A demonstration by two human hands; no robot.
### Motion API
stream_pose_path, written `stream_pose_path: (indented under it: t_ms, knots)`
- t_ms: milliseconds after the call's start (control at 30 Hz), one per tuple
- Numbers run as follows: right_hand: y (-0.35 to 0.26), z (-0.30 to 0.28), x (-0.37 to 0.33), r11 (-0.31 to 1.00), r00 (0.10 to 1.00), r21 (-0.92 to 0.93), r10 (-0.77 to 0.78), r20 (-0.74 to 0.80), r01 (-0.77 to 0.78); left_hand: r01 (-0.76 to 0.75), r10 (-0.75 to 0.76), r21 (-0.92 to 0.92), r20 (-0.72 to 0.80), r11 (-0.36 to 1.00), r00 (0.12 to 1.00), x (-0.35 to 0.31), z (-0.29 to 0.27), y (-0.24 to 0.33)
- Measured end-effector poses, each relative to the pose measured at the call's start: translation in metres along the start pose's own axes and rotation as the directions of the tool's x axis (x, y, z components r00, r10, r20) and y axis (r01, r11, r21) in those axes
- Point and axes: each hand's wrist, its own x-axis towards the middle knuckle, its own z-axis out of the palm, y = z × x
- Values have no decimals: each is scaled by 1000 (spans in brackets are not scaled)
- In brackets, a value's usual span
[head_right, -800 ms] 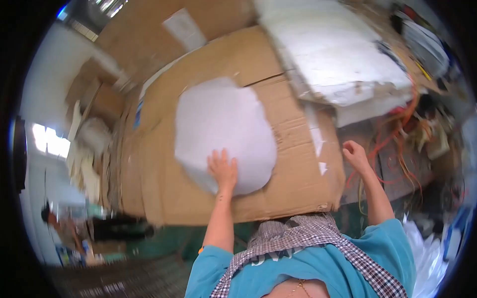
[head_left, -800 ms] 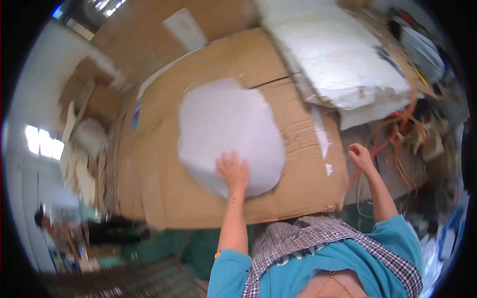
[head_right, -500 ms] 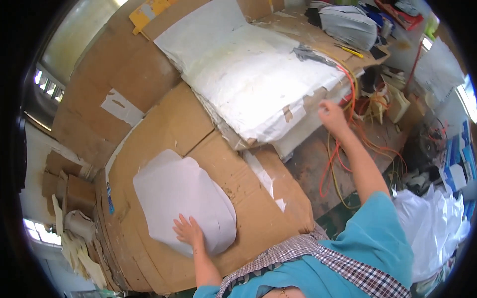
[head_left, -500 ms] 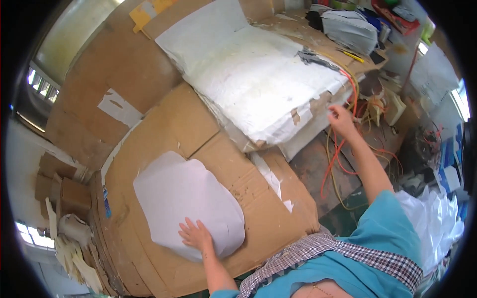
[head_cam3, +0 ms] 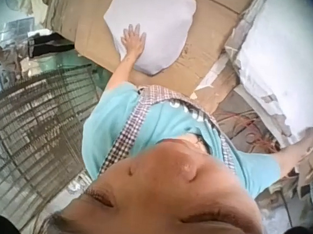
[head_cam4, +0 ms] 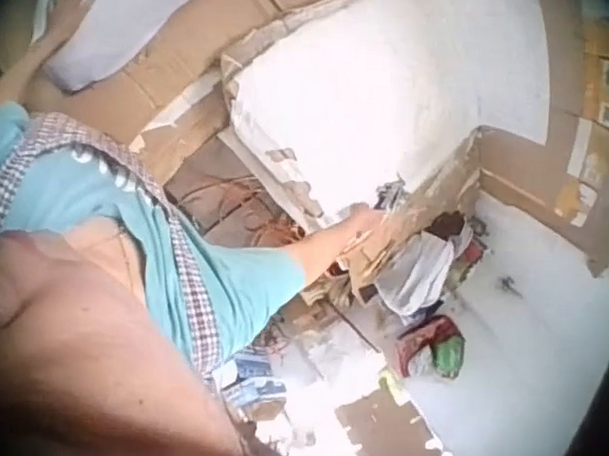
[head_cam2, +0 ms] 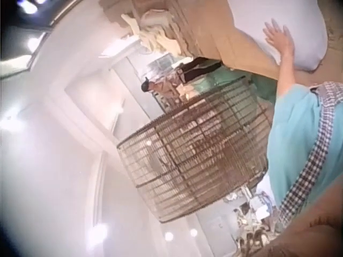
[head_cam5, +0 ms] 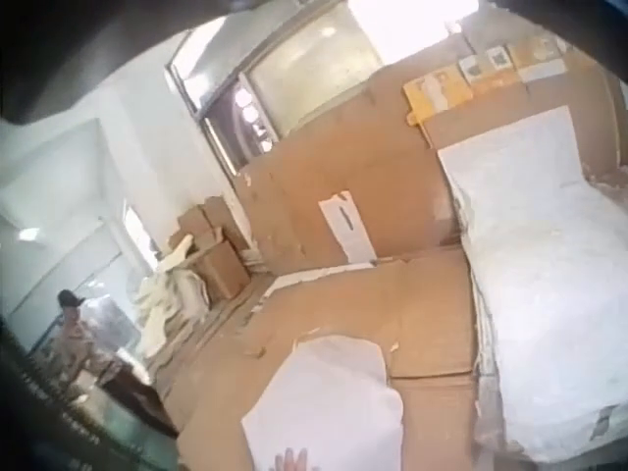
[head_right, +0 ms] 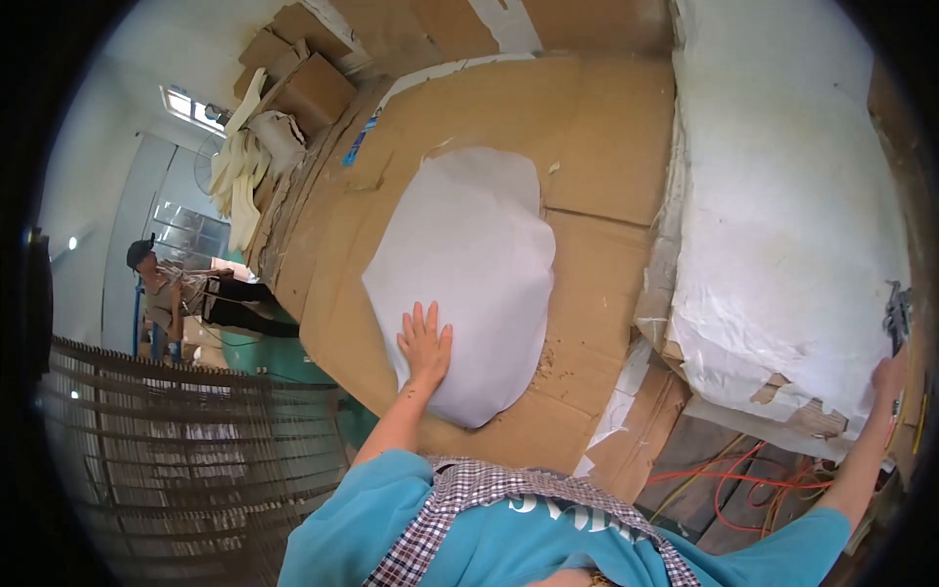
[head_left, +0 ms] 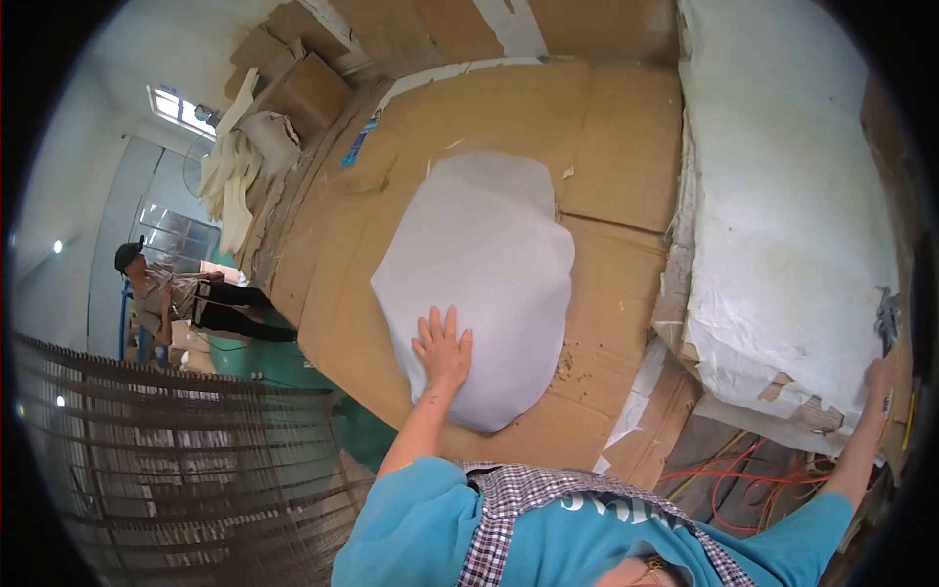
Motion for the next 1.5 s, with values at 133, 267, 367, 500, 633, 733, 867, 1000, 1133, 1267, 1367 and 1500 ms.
stream_pose_path:
  t_ms: [133, 267, 367, 500, 633, 733, 867, 1000, 1133, 1267, 1367, 1500]
  knots:
    - [-8, 5, 12, 994, 992, 58, -87, -91, 92, -63, 63, -14, -3, 998, 998, 0, -2, -4]
    - [-1, -2, -34, 976, 1000, 220, -4, -10, 6, -165, 166, -16, 27, 986, 986, -8, -7, -9]
    - [-10, -53, -132, 678, 981, 709, 106, 165, -192, -168, 168, -4, 18, 986, 986, -19, -9, -9]
    - [-72, -189, -310, 401, 988, 907, 35, -153, 127, -137, 137, -19, -35, 990, 990, -23, -7, -6]
    - [-165, -338, -447, 85, 985, 985, -76, 157, -150, -146, 140, -104, -62, 984, 988, -28, -9, -8]
    - [-222, -428, -514, 60, 877, 959, -393, 278, -277, -196, 193, -148, -32, 969, 981, -34, -15, -22]
    - [-289, -493, -569, -81, 666, 961, -736, 122, -266, -307, 197, -445, -277, 841, 941, -52, -17, -69]
    - [-328, -527, -595, 78, 521, 937, -814, 257, -341, -249, 43, -664, -310, 705, 950, -84, -16, -165]
    - [-346, -553, -605, -132, 655, 980, -755, -1, -150, -52, -133, -702, -206, 710, 969, -134, 2, -286]
    - [-343, -572, -620, 15, 658, 993, -748, 91, -121, 415, -556, -752, 77, 513, 827, -194, 43, -392]
    - [-339, -573, -631, 42, 626, 982, -765, 151, -187, 735, -756, -632, 350, 246, 553, -249, 75, -448]
    - [-322, -566, -624, 27, 775, 987, -616, 143, -161, 890, -660, -373, 742, -262, 117, -317, 98, -472]
